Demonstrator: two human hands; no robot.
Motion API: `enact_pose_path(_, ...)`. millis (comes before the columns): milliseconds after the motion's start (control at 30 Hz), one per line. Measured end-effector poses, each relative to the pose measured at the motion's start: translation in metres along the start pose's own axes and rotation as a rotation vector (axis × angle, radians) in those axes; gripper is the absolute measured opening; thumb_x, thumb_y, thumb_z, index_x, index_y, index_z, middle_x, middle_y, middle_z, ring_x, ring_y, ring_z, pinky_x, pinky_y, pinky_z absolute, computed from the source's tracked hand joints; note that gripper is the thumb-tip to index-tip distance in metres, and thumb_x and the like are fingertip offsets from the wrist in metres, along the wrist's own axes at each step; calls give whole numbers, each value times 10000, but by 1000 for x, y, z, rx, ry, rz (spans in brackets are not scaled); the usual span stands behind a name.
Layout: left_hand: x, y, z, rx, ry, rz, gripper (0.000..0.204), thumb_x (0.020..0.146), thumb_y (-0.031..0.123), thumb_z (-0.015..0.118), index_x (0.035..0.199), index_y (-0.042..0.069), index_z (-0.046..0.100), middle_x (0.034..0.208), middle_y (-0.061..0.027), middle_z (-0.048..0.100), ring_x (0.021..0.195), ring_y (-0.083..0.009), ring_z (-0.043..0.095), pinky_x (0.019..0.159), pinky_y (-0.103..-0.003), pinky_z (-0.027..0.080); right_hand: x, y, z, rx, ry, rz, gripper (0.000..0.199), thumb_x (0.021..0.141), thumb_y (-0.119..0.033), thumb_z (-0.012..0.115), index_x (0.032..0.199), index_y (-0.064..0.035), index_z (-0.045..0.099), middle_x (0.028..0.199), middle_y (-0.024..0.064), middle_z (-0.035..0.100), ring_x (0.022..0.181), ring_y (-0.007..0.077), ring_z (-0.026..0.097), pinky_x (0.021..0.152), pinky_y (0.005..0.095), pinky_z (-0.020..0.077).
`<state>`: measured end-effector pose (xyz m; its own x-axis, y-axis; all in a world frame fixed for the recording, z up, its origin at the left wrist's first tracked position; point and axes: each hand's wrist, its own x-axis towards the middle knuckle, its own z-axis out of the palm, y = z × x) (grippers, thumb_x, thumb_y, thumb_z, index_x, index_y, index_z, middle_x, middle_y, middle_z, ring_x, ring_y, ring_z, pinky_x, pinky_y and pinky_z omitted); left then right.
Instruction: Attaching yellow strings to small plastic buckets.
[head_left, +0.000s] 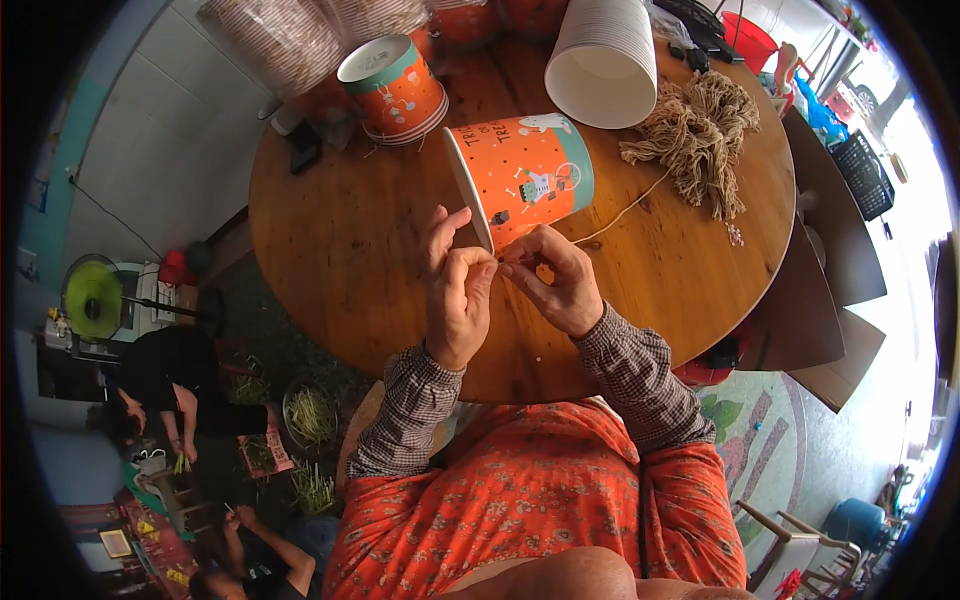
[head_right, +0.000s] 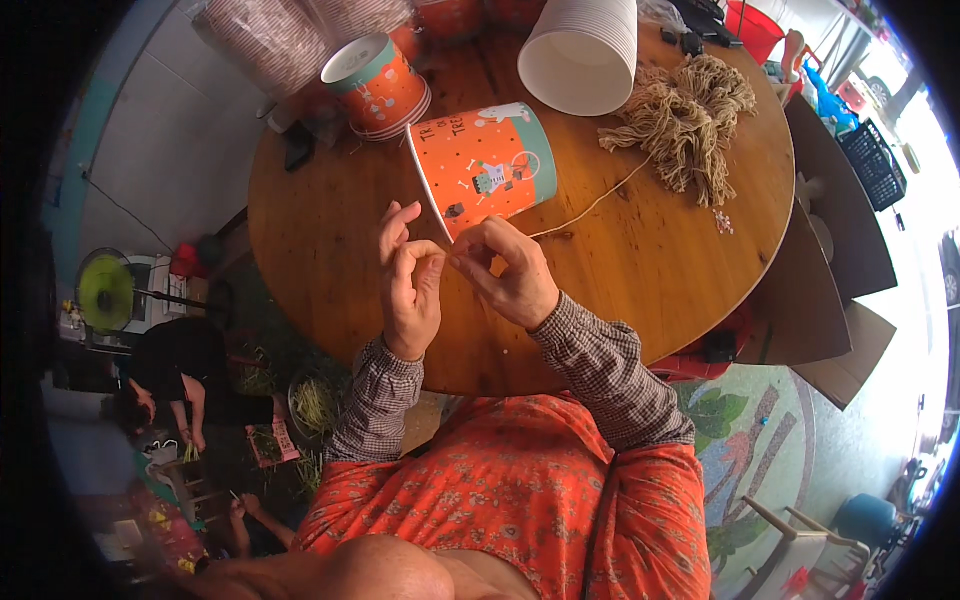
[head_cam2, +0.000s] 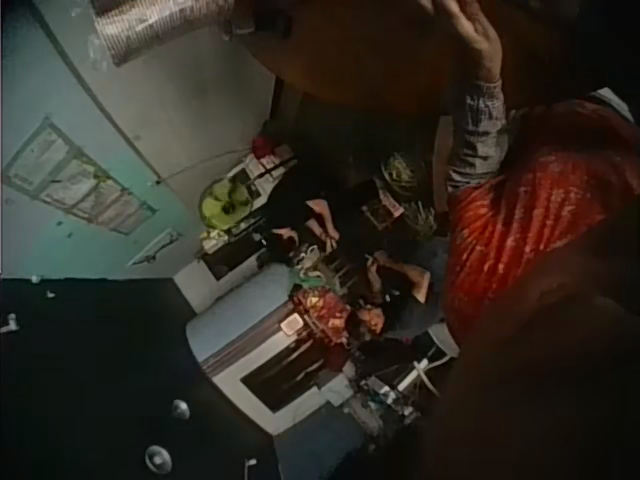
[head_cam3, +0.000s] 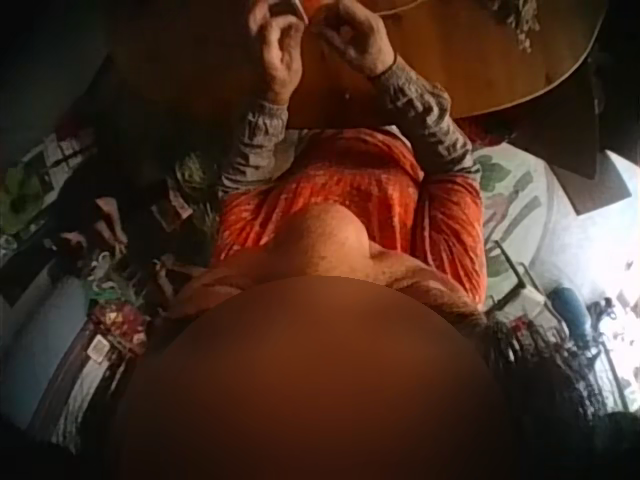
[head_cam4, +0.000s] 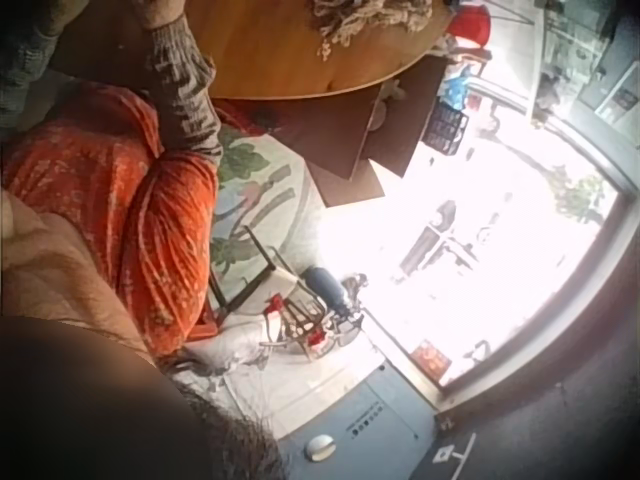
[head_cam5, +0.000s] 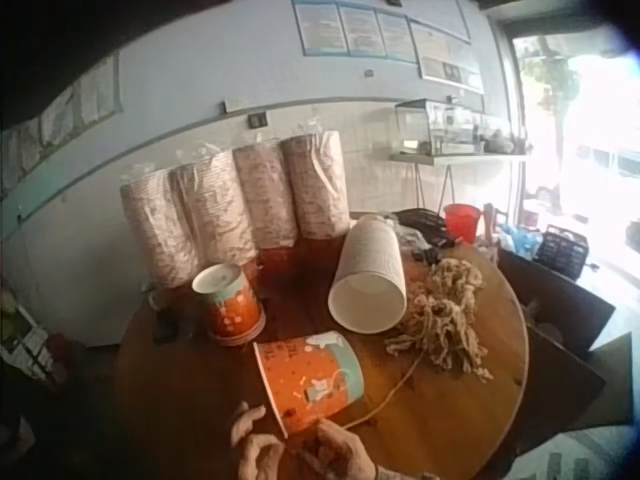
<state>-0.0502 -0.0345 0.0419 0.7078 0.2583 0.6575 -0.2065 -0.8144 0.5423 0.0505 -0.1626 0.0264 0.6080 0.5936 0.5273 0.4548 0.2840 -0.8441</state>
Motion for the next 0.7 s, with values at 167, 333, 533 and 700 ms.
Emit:
enact_pose_path(167, 0, 3, 1, 21, -13, 6, 90, 859, -18, 632, 914, 19, 571, 1342, -152, 453, 1356, -363, 324, 1070, -458, 336, -2, -1, 0, -13, 11, -10, 114, 817, -24, 707, 888, -11, 620, 790, 46, 562, 656, 126, 567, 595, 264, 462)
enact_pose_path(333, 0, -3, 2, 103, 34, 115, 88, 858, -15, 632, 908, 22, 570, 1306, -136, 469, 1326, -356, 360, 1047, -446, 370, -3, -8, 3, -116, -9, 44, 90, 852, -28, 678, 900, 4, 610, 830, 62, 606, 680, 106, 557, 619, 256, 466)
enact_pose_path(533, 1, -9, 1, 157, 67, 152, 60, 877, 16, 624, 895, 29, 568, 1287, -123, 469, 1292, -353, 396, 1023, -441, 402, -2, -8, 6, -79, -5, 88, 88, 859, -45, 677, 888, 8, 613, 801, 57, 613, 659, 106, 561, 617, 250, 471)
enact_pose_path(700, 1, -13, 1, 6, 34, 63, 133, 889, 65, 637, 970, 22, 541, 1279, -143, 465, 1285, -348, 402, 1020, -414, 397, -3, -6, 6, -49, 46, 168, 87, 858, -51, 671, 897, -4, 609, 785, 37, 614, 664, 89, 571, 604, 246, 476)
